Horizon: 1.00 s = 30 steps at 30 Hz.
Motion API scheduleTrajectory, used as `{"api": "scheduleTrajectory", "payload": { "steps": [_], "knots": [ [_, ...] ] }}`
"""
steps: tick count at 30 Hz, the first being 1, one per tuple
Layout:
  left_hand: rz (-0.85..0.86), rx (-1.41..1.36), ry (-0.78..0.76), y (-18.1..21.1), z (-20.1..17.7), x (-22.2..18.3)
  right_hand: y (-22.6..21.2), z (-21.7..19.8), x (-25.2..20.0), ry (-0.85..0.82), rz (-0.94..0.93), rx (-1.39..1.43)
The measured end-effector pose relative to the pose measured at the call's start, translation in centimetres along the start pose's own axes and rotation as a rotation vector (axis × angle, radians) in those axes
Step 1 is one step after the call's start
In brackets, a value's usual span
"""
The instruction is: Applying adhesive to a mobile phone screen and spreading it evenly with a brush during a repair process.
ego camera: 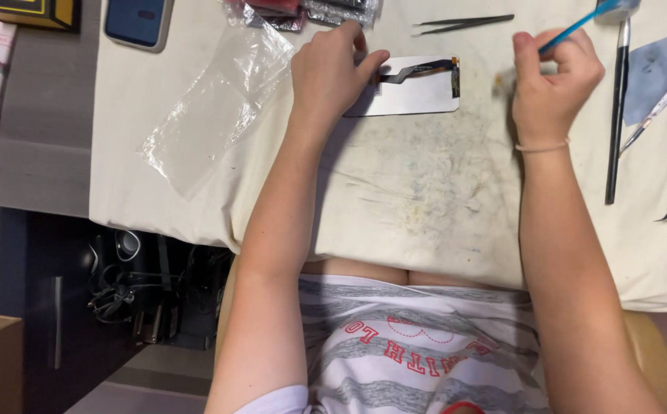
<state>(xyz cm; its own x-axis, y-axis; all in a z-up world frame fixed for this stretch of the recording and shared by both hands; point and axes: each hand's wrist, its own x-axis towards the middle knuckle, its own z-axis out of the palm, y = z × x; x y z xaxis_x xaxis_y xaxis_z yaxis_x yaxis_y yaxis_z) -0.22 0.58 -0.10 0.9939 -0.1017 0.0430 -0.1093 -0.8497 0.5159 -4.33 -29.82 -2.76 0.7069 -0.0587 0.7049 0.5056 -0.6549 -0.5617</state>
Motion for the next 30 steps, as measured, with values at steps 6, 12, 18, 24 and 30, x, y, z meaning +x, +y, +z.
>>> {"api": "scheduleTrajectory", "payload": {
  "steps": [6, 12, 18, 24, 30],
  "knots": [
    [0.205, 0.158, -0.01, -0.1, -0.6, -0.8, 4.6, -3.3, -4.1, -0.141, 0.216, -0.683],
    [0.158, 0.25, -0.157, 0.5, -0.7, -2.1, -4.4, 0.5, -1.4, -0.221, -0.02, -0.287],
    [-0.06, 0.084, -0.398, 3.2, -3.6, -2.7, -4.8, 2.4, -1.4, -0.442, -0.071, -0.107],
    [0.122, -0.526, -0.698, 3.7, -3.8, -2.5, -4.4, 2.1, -1.2, -0.354, 0.097, 0.208],
    [-0.028, -1.253, -0.832, 4.6, 0.8, -2.0, -5.0, 1.8, -0.4, -0.12, 0.279, 0.543]
  ]
}}
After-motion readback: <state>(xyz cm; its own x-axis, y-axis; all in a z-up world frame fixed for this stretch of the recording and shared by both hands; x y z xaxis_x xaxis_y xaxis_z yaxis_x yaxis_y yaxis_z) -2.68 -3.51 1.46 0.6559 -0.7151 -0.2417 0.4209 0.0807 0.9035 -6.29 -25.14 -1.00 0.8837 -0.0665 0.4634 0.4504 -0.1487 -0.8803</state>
